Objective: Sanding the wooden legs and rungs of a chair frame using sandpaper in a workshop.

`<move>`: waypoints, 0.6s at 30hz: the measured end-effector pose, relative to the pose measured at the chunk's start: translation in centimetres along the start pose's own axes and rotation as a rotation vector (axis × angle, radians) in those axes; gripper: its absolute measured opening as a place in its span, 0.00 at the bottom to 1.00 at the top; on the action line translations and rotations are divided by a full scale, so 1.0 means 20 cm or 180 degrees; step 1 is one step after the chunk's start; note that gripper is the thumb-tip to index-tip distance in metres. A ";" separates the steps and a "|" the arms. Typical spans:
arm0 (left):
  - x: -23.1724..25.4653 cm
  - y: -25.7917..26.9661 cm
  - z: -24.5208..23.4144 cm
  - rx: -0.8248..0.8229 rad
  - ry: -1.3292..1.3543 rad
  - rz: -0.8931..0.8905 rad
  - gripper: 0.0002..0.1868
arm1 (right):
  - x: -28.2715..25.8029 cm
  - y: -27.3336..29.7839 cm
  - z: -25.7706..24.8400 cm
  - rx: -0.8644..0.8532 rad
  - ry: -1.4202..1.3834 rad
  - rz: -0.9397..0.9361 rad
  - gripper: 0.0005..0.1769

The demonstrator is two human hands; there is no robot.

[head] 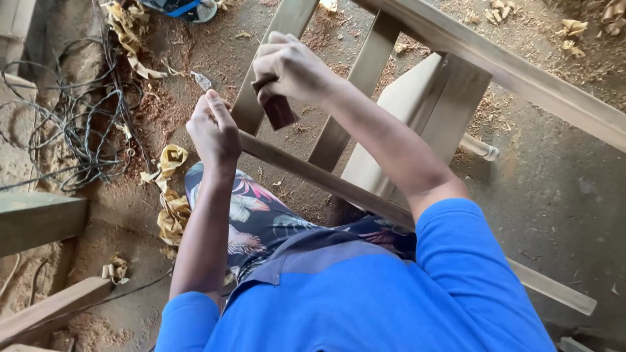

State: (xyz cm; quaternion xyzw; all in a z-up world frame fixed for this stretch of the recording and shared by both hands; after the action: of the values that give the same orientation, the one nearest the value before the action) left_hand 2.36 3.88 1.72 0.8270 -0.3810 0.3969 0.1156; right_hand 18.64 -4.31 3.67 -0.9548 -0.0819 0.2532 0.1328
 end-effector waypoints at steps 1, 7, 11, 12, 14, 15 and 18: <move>-0.01 0.00 0.00 0.0005 0.0035 -0.0017 0.26 | -0.06 -0.01 -0.04 0.0236 -0.0021 -0.0245 0.11; -0.04 0.01 0.02 -0.0023 0.0179 -0.0029 0.27 | -0.05 0.05 0.07 -0.0153 0.0112 -0.0058 0.10; -0.04 0.00 0.02 0.0023 0.0255 -0.0104 0.27 | 0.05 0.12 0.02 0.0488 0.0422 0.0039 0.16; -0.04 -0.01 0.01 0.0017 0.0271 -0.0070 0.27 | 0.04 0.11 0.03 0.0500 0.0456 0.0052 0.16; -0.01 0.02 0.00 -0.0049 0.0198 0.0015 0.25 | 0.01 0.15 0.06 0.0454 0.0461 0.0314 0.14; -0.02 0.02 -0.01 -0.0085 0.0205 0.0060 0.25 | 0.04 0.18 0.01 0.0483 0.0489 0.0356 0.14; 0.01 0.04 -0.01 -0.0196 -0.0018 0.0115 0.22 | 0.17 0.37 -0.24 0.1967 0.0189 0.1075 0.13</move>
State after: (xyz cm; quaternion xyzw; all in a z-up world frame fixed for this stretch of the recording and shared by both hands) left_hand 1.71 3.26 1.83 0.8172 -0.4082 0.3847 0.1328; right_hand 24.67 -11.56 4.05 -0.8764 0.1616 0.2566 0.3741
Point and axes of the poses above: each hand's wrist, its own y-axis away from the middle knuckle, its own z-axis out of the palm, x = y × z, the point moved 5 cm from there along -y, towards the middle knuckle, and after that the axes turned 12 degrees about -x, right-handed, at the moved point
